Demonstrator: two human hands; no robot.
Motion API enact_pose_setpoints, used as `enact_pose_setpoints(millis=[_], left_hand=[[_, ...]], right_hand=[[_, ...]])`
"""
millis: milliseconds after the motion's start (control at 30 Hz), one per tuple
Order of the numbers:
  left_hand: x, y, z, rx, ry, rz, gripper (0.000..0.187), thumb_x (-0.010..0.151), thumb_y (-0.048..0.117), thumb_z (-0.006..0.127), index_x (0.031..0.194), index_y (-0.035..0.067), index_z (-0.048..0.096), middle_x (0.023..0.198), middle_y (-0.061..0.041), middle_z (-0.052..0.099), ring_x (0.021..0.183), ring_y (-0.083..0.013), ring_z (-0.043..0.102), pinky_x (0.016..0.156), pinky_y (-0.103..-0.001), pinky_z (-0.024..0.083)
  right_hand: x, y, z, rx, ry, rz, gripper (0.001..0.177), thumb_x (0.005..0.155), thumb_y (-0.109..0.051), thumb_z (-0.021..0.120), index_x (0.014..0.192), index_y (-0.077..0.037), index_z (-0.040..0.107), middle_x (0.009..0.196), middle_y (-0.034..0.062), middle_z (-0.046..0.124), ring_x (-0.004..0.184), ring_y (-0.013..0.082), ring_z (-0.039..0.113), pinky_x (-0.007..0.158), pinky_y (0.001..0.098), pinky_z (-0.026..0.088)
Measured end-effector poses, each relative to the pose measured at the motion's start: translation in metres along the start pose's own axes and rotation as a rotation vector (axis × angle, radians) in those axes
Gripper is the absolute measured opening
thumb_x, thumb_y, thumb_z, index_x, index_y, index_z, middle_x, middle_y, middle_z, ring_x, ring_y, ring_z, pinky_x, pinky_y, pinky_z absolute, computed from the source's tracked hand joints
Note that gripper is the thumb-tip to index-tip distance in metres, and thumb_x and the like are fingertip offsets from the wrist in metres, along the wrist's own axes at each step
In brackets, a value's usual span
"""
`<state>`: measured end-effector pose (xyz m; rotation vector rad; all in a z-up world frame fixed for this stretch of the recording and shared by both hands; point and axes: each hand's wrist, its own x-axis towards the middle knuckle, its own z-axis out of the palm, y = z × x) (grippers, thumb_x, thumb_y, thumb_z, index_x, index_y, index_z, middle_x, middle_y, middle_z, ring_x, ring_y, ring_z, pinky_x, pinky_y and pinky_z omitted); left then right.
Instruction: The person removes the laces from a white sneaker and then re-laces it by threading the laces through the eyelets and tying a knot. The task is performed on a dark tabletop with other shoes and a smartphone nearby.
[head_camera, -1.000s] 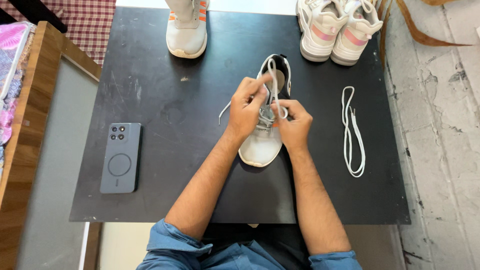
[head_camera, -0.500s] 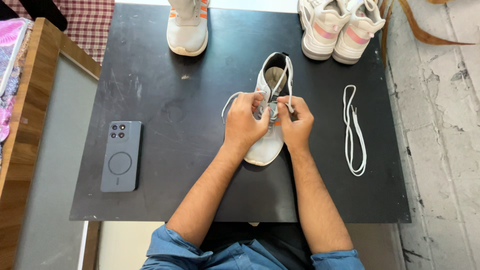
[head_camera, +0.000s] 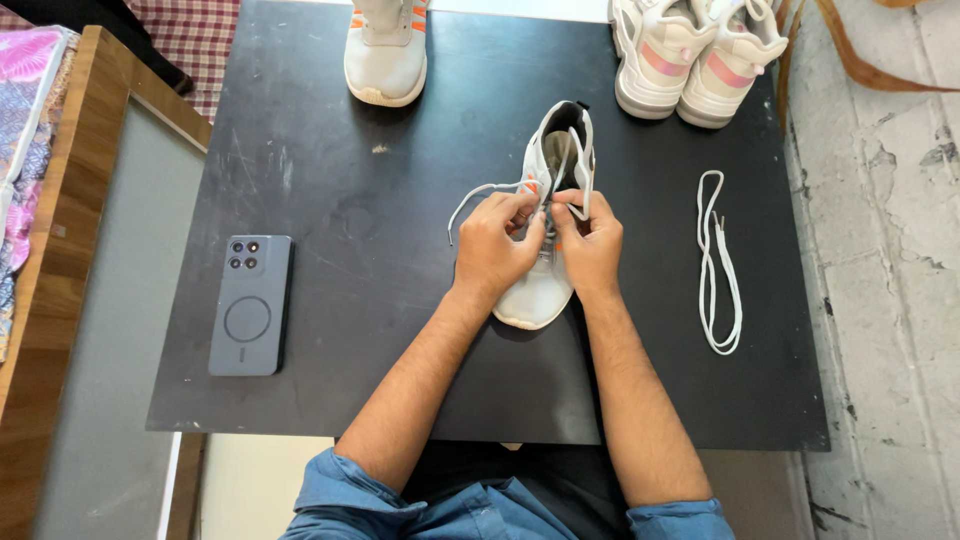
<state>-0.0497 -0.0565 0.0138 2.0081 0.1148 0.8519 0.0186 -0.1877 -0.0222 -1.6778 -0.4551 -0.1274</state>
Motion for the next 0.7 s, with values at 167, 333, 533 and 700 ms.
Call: enact_pose_setpoints(millis=[167,333,533,700], left_hand=[[-0.002,-0.006,-0.002,-0.088,-0.027,-0.047,0.02,0.09,0.009,0.075,0.11,0.006,0.073,0.094,-0.005,0.072,0.077,-0.0151,0.07,0.067,-0.027,0.057],[0.002,-0.015,-0.001,-0.219,-0.063,-0.182,0.025,0.092,0.009,0.074,0.117,0.007,0.072,0.09,-0.004,0.07,0.074,-0.0134,0.066,0.067,-0.026,0.053],[0.006,-0.017,0.006,-0.121,0.018,-0.156,0.009,0.091,0.006,0.074,0.099,0.006,0.072,0.089,-0.005,0.067,0.073,-0.0143,0.064,0.067,-0.028,0.051],[0.004,-0.024,0.002,-0.223,0.118,-0.229,0.002,0.099,0.001,0.063,0.097,0.002,0.062,0.094,-0.009,0.059,0.079,-0.0169,0.061,0.071,-0.03,0.051]], right_hand=[[0.0,0.004,-0.001,0.005,-0.023,-0.011,0.011,0.098,-0.008,0.076,0.108,-0.003,0.074,0.102,-0.0004,0.069,0.085,0.0056,0.062,0.074,0.023,0.051],[0.0,0.002,0.001,0.015,-0.024,-0.003,0.014,0.094,-0.007,0.078,0.108,-0.003,0.075,0.104,-0.0007,0.065,0.08,0.0049,0.058,0.066,0.0221,0.047],[-0.004,-0.004,0.004,-0.081,0.014,-0.039,0.017,0.097,-0.008,0.079,0.113,-0.005,0.073,0.098,-0.0022,0.062,0.074,0.0041,0.055,0.064,0.0219,0.045],[-0.002,-0.008,0.003,-0.161,0.022,-0.1,0.024,0.095,-0.01,0.079,0.117,-0.006,0.072,0.097,-0.0029,0.066,0.072,0.0043,0.056,0.062,0.0219,0.044]])
